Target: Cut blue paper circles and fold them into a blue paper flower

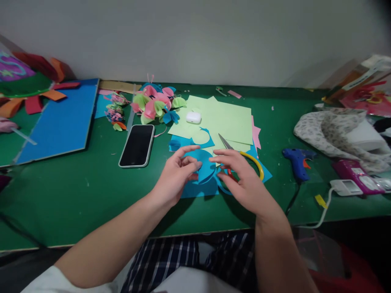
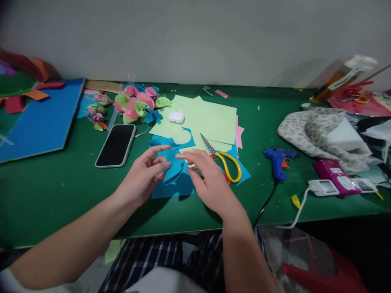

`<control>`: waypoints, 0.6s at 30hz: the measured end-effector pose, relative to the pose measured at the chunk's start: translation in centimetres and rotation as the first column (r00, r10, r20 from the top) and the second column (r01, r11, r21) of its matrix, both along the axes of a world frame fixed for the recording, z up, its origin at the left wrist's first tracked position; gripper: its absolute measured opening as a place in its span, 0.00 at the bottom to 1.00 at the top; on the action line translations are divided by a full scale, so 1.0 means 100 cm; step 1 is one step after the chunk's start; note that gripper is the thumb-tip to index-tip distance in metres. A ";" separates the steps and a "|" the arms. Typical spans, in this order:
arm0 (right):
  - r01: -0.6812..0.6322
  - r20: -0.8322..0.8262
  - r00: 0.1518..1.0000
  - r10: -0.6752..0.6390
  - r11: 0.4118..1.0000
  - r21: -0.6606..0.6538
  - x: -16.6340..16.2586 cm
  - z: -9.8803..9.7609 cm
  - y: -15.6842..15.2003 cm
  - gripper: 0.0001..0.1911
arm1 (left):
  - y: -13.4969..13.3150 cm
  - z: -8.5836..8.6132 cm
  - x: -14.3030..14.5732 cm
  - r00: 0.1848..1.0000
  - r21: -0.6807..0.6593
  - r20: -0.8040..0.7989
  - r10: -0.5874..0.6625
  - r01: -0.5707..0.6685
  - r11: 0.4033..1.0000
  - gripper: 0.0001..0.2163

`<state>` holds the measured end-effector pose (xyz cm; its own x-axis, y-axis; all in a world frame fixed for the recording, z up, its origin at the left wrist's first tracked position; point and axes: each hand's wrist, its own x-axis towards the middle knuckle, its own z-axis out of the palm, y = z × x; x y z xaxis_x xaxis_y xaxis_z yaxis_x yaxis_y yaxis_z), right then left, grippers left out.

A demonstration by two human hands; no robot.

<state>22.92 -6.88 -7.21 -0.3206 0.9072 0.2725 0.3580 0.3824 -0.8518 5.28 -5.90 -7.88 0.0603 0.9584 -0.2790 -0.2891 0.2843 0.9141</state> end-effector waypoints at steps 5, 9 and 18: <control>-0.031 0.202 0.979 0.005 0.991 0.128 -0.004 -0.002 -0.001 0.14 | 0.000 -0.001 0.000 0.999 -0.024 0.030 -0.023 0.024 0.999 0.17; 0.112 0.105 0.986 -0.129 0.982 0.149 -0.013 -0.005 0.001 0.02 | -0.002 -0.001 0.002 0.999 -0.013 0.012 -0.041 0.041 0.999 0.15; 0.275 -0.119 0.950 -0.288 0.954 -0.118 -0.019 -0.007 0.003 0.05 | -0.005 0.002 0.003 0.998 0.023 0.045 -0.031 0.030 0.999 0.13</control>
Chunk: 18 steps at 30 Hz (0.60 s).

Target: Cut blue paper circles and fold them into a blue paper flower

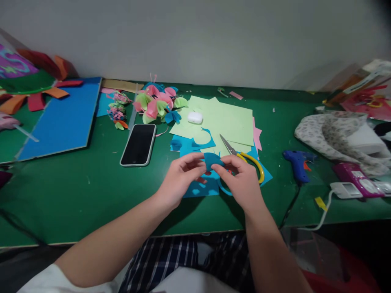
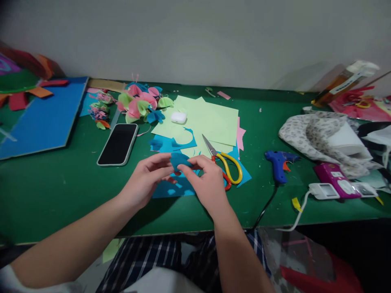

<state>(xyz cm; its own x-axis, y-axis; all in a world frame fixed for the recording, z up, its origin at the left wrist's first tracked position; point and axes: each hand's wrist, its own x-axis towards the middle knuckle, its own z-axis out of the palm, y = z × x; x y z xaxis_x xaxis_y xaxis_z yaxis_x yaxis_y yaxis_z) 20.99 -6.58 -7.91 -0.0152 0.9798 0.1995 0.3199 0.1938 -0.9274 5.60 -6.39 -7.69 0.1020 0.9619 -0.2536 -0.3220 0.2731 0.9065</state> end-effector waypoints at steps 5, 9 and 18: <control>0.047 -0.116 0.991 -0.064 0.989 -0.140 -0.002 -0.001 0.000 0.07 | -0.003 0.000 0.001 1.000 0.049 -0.004 0.001 -0.001 0.999 0.14; 0.061 -0.124 0.989 -0.078 0.989 -0.135 -0.004 -0.003 0.001 0.07 | -0.005 -0.003 0.002 0.990 0.119 -0.141 0.021 -0.004 0.993 0.16; -0.008 -0.056 0.998 0.009 1.000 0.019 -0.002 -0.006 0.001 0.18 | -0.005 -0.007 0.002 0.877 0.287 -0.474 0.080 0.068 0.955 0.08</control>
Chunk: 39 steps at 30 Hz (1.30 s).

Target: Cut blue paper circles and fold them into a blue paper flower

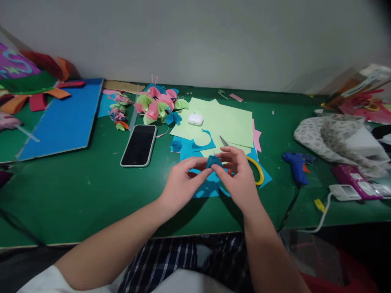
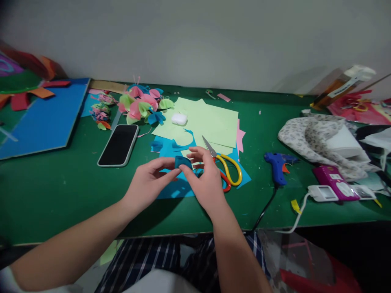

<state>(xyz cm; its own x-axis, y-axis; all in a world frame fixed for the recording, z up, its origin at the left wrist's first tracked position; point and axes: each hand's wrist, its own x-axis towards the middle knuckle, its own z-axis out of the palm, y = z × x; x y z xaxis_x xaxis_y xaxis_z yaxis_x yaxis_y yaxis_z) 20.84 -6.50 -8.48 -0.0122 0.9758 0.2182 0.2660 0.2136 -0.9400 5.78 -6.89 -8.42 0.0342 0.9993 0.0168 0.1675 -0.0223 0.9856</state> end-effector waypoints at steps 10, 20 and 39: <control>-0.027 0.095 0.995 0.014 0.991 0.132 0.005 0.002 -0.001 0.15 | 0.001 0.002 -0.001 0.995 0.140 -0.094 -0.021 0.034 0.990 0.04; -0.056 -0.048 0.997 0.060 0.996 0.071 0.002 0.009 -0.004 0.06 | -0.005 0.005 -0.003 0.998 0.178 -0.030 0.060 -0.053 0.983 0.04; -0.102 -0.211 0.972 0.102 0.995 0.014 0.010 0.013 -0.004 0.08 | -0.005 0.009 -0.003 0.985 0.030 0.170 0.024 -0.029 0.999 0.06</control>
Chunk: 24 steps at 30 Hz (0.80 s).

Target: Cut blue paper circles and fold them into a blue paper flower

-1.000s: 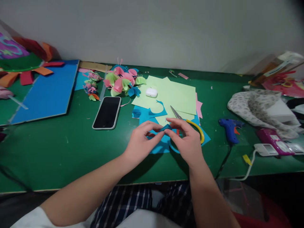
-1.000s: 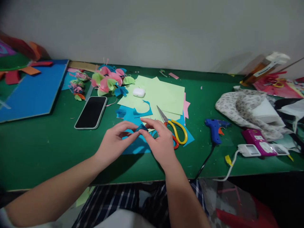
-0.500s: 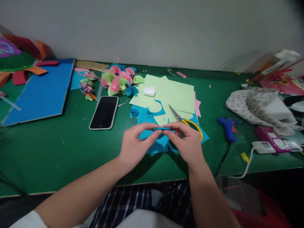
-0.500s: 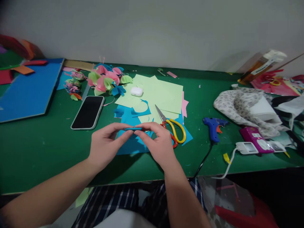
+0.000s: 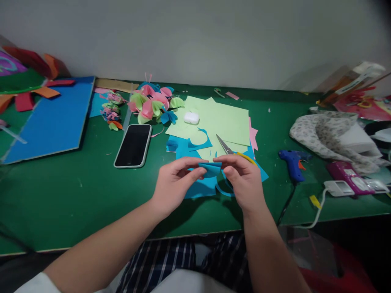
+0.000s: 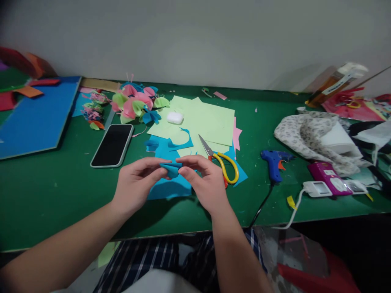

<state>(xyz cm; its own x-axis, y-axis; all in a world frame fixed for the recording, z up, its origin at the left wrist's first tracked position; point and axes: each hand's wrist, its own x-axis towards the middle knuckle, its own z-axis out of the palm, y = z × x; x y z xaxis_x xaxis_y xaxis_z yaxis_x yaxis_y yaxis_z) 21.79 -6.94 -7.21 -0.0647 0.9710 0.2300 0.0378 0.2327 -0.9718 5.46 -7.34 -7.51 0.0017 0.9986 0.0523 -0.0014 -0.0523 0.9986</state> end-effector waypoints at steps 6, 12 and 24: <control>0.079 0.016 0.997 -0.080 0.996 0.049 0.000 0.001 -0.005 0.06 | 0.001 -0.001 -0.001 0.993 0.013 0.096 -0.069 0.068 0.998 0.05; 0.061 0.129 0.987 -0.094 0.970 0.235 -0.003 0.005 -0.008 0.11 | 0.000 0.000 -0.002 0.994 0.134 -0.021 -0.103 0.105 0.985 0.07; 0.251 0.274 0.921 -0.279 0.959 0.131 -0.013 -0.027 0.018 0.06 | -0.007 -0.011 -0.002 0.938 0.094 -0.275 -0.213 0.246 0.965 0.06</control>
<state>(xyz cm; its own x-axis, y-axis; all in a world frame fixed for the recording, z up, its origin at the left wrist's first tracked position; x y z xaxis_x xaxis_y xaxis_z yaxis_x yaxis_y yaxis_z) 20.53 -5.17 -9.87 0.1159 0.9374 0.3285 0.3837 0.2628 -0.8853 5.24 -8.01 -8.57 0.2603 0.9548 0.1437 0.2304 -0.2059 0.9511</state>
